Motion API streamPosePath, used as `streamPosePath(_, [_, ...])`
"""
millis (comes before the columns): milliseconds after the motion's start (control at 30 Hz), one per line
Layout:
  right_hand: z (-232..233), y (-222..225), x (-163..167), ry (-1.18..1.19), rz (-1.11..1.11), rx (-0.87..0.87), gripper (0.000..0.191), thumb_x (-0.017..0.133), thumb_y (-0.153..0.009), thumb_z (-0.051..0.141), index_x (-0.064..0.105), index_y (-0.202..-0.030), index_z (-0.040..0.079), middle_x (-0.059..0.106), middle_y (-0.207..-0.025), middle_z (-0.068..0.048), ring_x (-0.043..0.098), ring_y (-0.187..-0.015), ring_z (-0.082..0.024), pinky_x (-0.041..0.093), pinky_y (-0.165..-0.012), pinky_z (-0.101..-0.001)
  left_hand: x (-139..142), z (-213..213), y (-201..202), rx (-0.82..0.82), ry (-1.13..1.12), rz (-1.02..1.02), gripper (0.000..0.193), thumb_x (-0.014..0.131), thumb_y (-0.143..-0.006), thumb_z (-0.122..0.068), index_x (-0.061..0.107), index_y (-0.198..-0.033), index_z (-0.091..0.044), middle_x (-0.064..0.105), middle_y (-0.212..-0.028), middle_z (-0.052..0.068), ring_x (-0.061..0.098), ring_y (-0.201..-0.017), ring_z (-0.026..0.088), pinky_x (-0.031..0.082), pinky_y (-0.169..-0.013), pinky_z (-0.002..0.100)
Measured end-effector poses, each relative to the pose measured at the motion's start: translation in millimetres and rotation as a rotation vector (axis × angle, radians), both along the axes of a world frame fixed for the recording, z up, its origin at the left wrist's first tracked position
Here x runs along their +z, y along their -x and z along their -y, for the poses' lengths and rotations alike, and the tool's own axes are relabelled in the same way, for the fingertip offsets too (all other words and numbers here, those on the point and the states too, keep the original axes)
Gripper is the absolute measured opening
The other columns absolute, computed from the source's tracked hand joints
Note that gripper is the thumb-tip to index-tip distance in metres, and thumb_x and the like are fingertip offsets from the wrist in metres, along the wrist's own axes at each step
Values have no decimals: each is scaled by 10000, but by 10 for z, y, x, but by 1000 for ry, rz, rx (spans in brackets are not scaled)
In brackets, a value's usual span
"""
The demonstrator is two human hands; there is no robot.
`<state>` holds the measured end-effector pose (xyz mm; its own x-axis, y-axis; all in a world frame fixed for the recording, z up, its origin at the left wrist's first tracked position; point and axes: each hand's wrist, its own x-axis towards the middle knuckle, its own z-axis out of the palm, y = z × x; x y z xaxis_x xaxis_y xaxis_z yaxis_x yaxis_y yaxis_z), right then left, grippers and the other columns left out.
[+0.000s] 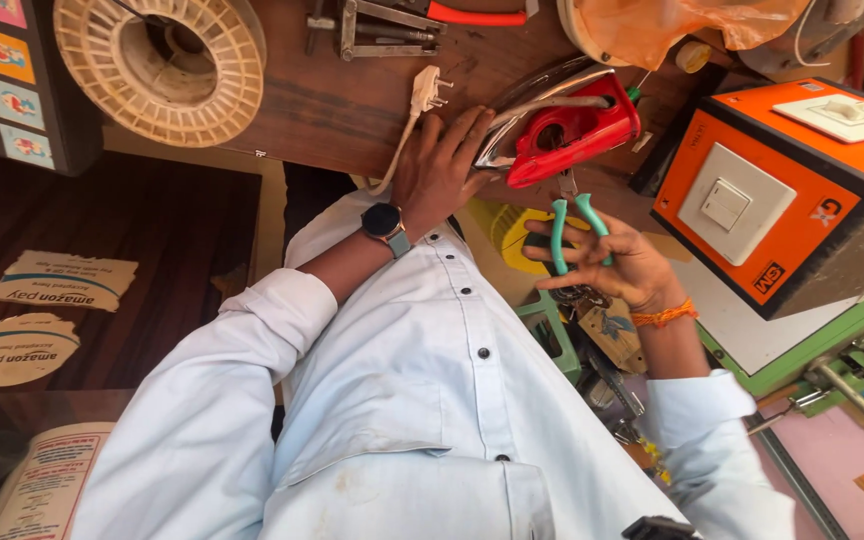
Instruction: The person repairs a red electric iron by manipulating its internal wiring and components. They use pliers and a screwdriver to adjust connections, test the device, and secure the casing. The task involves handling wires, the iron body, and various tools on a cluttered workbench.
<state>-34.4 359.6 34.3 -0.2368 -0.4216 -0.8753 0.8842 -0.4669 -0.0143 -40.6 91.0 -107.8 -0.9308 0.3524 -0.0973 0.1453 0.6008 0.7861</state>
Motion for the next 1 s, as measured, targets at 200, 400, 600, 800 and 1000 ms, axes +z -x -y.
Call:
streamPosePath(200, [63,336,212,-201,41,326,861,422,-719,-92,322,-1556,84,402,-1558,-286,503,-1333,-476,463,-961,-747,-57,-15,-48,19,17,-15,944,912,-733,-302,463,-1540,-108,526,-1497,9,528,-1008,262,531,-847,388])
streamPosePath(400, [-10,424,179,-218,8,510,796,418,-801,-75,293,-1578,39,432,-1546,-275,517,-1375,-402,472,-1019,-696,-38,-67,-93,72,49,8,973,923,-691,-234,467,-1543,-122,517,-1501,-24,512,-966,242,511,-836,390])
streamPosePath(600, [-194,470,27,-182,71,490,786,424,-792,-53,302,-1566,6,452,-1519,-276,519,-1331,-441,452,-1034,-690,-2,-125,-151,124,76,-2,961,912,-706,-211,466,-1551,-111,514,-1504,-35,515,-999,252,496,-905,400])
streamPosePath(800, [-243,686,-19,-131,85,596,858,384,-716,-102,319,-1563,13,496,-1473,-281,587,-1252,-426,503,-976,-653,-23,-171,-193,166,58,2,964,921,-699,-192,466,-1545,-112,523,-1504,-36,520,-1022,248,489,-931,406])
streamPosePath(1000, [-221,850,-49,-132,122,692,767,410,-789,-93,346,-1544,27,535,-1426,-274,623,-1195,-371,574,-927,-599,-87,-221,-241,181,65,-4,987,922,-713,-232,439,-1568,-135,505,-1536,-40,520,-1019,242,474,-957,425])
